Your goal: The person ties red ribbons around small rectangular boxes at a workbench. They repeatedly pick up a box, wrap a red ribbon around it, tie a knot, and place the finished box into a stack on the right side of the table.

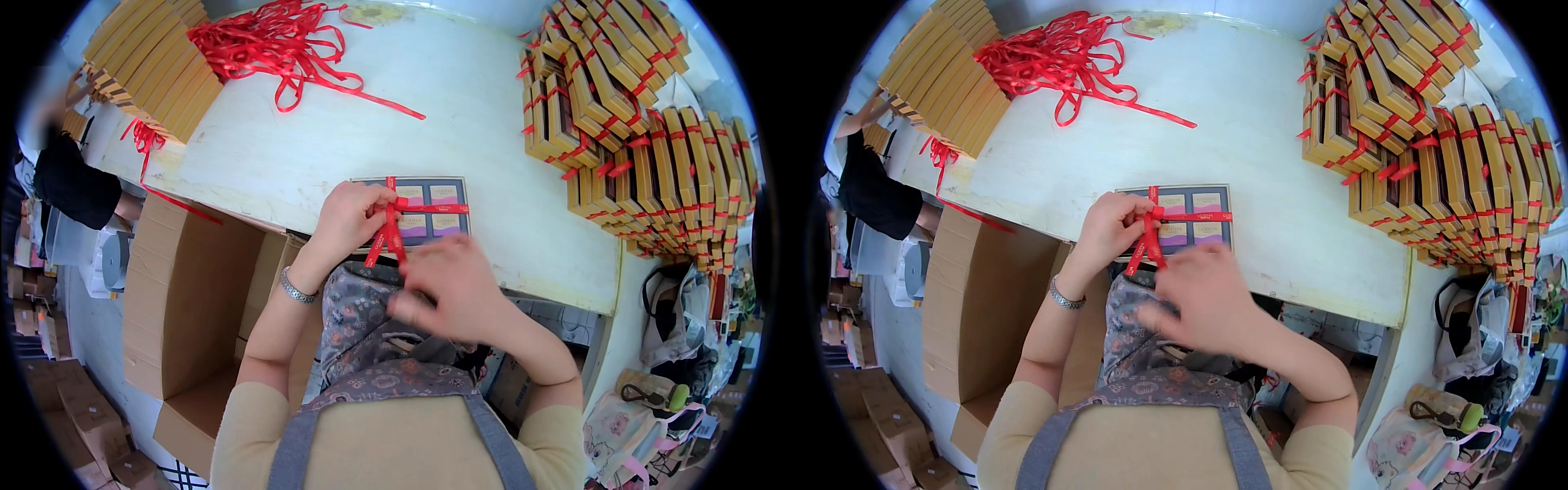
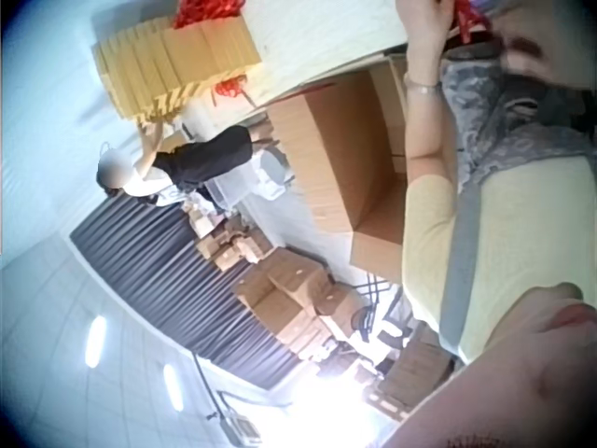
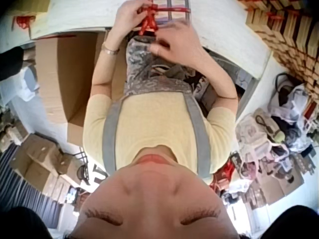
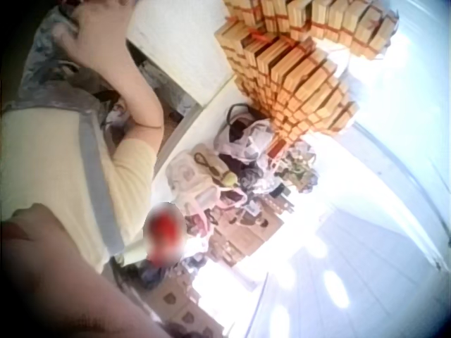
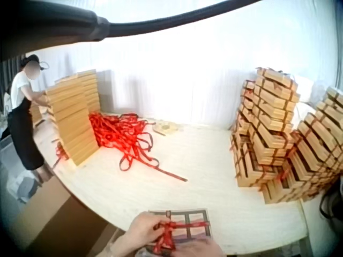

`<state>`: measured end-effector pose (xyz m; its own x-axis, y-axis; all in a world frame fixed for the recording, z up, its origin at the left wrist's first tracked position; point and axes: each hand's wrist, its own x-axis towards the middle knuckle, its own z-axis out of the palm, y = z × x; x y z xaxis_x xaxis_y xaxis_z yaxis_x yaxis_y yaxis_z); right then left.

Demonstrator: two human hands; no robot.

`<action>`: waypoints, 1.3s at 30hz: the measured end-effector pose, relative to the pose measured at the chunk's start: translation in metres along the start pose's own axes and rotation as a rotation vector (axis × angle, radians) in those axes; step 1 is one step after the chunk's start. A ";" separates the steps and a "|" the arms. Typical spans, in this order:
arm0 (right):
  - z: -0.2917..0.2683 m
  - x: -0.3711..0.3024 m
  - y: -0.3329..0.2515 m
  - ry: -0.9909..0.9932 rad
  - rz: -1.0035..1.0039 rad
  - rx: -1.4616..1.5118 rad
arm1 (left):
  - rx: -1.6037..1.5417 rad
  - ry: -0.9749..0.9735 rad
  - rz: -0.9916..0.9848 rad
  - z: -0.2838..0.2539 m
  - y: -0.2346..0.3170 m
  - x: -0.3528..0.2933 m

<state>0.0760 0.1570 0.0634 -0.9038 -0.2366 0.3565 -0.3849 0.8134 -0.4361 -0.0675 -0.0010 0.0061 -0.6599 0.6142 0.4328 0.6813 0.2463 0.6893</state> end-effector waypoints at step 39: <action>0.070 0.049 0.051 0.332 0.302 -0.061 | 0.334 0.203 -0.135 0.027 0.022 -0.008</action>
<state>-0.0011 0.1496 0.0015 -0.8613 0.1914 0.4707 -0.0923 0.8520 -0.5154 -0.0384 0.0197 0.0019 -0.7769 0.4072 0.4803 0.6274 0.5648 0.5361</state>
